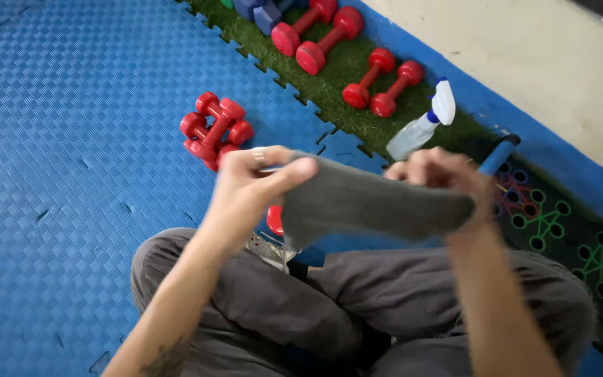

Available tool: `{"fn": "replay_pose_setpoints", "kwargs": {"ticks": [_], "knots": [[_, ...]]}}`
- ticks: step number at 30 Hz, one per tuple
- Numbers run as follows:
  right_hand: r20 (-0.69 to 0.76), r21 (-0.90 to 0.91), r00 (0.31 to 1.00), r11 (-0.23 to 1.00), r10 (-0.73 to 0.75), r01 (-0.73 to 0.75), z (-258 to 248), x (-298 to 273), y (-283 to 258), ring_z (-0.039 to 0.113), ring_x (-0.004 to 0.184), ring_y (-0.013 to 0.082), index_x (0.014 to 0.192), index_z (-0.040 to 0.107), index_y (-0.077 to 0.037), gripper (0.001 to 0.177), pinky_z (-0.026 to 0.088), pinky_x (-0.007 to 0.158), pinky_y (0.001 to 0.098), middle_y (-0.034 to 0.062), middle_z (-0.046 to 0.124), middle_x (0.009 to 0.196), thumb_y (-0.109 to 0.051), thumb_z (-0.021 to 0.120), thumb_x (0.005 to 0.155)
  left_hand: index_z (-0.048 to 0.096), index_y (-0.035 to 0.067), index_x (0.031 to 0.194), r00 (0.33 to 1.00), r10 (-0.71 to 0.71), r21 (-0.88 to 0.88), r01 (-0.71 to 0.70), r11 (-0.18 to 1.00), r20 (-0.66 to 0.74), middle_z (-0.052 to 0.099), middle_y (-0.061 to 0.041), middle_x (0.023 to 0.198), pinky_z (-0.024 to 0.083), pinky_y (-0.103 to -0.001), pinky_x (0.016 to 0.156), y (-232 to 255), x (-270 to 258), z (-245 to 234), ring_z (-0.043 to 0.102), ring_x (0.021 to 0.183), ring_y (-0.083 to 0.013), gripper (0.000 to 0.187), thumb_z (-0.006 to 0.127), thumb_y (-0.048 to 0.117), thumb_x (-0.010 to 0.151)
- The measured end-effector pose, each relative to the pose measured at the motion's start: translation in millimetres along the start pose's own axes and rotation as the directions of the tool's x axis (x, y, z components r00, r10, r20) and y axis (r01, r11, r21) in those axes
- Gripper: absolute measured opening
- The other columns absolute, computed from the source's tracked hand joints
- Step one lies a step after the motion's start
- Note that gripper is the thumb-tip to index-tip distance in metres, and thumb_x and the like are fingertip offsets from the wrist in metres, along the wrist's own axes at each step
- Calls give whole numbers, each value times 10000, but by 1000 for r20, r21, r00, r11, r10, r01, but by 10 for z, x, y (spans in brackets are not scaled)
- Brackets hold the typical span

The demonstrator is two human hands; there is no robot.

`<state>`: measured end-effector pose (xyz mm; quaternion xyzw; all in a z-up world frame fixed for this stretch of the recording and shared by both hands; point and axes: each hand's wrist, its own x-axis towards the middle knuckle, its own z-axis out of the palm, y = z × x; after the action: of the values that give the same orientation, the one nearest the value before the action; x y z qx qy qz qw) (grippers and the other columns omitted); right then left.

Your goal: The person cleans red dumbbells using a cloth and a spray bottle. They spray the cloth, wipe down several dumbbells individually, and then stack them neatly on a blue mat.

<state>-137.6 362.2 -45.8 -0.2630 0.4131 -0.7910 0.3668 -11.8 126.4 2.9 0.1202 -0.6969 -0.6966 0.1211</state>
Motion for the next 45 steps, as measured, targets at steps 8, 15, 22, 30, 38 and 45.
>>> {"fn": "replay_pose_setpoints", "kwargs": {"ticks": [8,15,22,30,38,45], "knots": [[-198,-297,973,953,-118,55,274,-99,581,609,1128,422,1021,643,-51,231,462,962,517,261,661,1192,-264,558,992,783,55,827,992,-88,253,63,965,88,743,-140,802,612,-354,595,-370,416,-41,735,766,-200,307,873,338,750],[-101,-831,951,550,-293,81,511,-107,786,525,1329,420,1258,644,-103,355,420,1060,498,206,583,1374,-276,665,948,770,107,1060,984,-144,475,175,863,-100,767,-145,1005,621,-499,823,-1596,393,-901,742,983,-337,225,614,119,899],[353,-886,925,-366,-138,284,692,489,1833,539,1180,419,1472,491,-191,618,516,826,472,178,505,1364,-497,567,940,744,-1,1049,860,-505,829,232,510,70,738,-306,1040,546,-593,936,-2402,263,-975,703,1095,-448,362,517,120,794],[16,-999,997,-52,-70,12,295,770,1536,734,930,363,1142,621,-305,419,619,760,472,39,607,1044,-639,660,892,734,218,1242,880,-462,896,114,428,109,744,-158,1142,570,-574,939,-1832,224,-577,704,1107,-416,503,719,188,740],[-580,-708,801,581,-150,-403,-341,602,1622,676,1077,219,1069,710,-258,277,504,941,395,33,723,1037,-489,739,920,532,204,1466,905,-360,881,-31,472,225,502,-110,1473,565,-616,961,-2270,438,-214,527,1312,-425,1050,984,363,531],[-722,-120,689,967,70,-224,-241,561,1216,674,862,182,1088,719,-111,378,549,841,307,99,683,931,-460,622,981,631,190,1210,998,42,309,-53,950,43,580,-166,1099,515,-501,948,-1841,366,-130,629,1090,-436,650,906,292,630]]}}
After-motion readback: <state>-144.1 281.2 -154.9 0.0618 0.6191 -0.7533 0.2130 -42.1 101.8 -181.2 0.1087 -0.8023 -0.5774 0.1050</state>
